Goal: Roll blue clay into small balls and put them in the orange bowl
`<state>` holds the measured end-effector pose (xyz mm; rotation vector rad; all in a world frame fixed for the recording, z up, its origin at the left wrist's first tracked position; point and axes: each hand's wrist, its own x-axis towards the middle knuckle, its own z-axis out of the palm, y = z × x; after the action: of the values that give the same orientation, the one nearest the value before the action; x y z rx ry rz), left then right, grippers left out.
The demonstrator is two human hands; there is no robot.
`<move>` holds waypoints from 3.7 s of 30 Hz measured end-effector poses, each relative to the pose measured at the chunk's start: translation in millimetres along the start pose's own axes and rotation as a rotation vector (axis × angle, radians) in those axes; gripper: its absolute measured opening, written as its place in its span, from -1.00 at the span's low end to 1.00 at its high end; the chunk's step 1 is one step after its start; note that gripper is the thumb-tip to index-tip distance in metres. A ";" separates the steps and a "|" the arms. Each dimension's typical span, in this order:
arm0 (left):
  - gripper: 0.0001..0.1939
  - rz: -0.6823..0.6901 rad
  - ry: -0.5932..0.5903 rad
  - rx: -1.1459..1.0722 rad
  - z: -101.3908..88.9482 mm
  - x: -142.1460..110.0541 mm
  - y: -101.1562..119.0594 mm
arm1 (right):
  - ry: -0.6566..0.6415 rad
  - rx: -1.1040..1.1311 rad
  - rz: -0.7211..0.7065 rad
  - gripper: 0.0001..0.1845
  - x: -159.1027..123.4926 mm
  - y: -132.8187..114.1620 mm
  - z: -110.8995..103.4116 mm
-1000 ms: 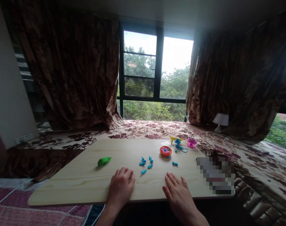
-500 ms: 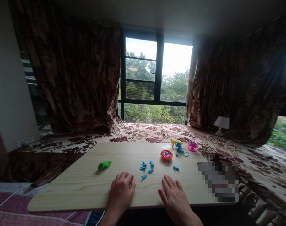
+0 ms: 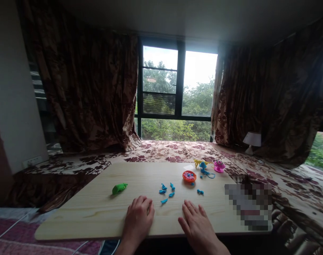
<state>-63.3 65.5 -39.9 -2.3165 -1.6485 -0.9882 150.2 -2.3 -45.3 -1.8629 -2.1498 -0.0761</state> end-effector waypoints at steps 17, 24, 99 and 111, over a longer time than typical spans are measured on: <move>-0.79 -0.001 -0.001 0.002 -3.1 0.7 1.6 | -0.016 -0.015 0.077 -0.42 14.4 7.9 -4.3; -0.79 -0.018 -0.014 -0.015 0.6 -0.9 -0.4 | -0.081 0.009 -0.031 -0.38 -34.1 12.3 4.0; -0.80 -0.009 -0.009 -0.021 -2.5 -1.2 0.0 | 0.192 0.384 -0.002 -0.79 1.0 45.8 -20.0; -0.80 0.003 -0.006 -0.020 1.6 -0.1 -2.2 | 0.221 0.276 -0.069 -0.74 -38.3 41.7 -20.8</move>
<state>-64.5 67.0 -41.8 -2.3369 -1.6440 -1.0023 199.3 -37.3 -41.5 -1.5505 -1.9621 0.0007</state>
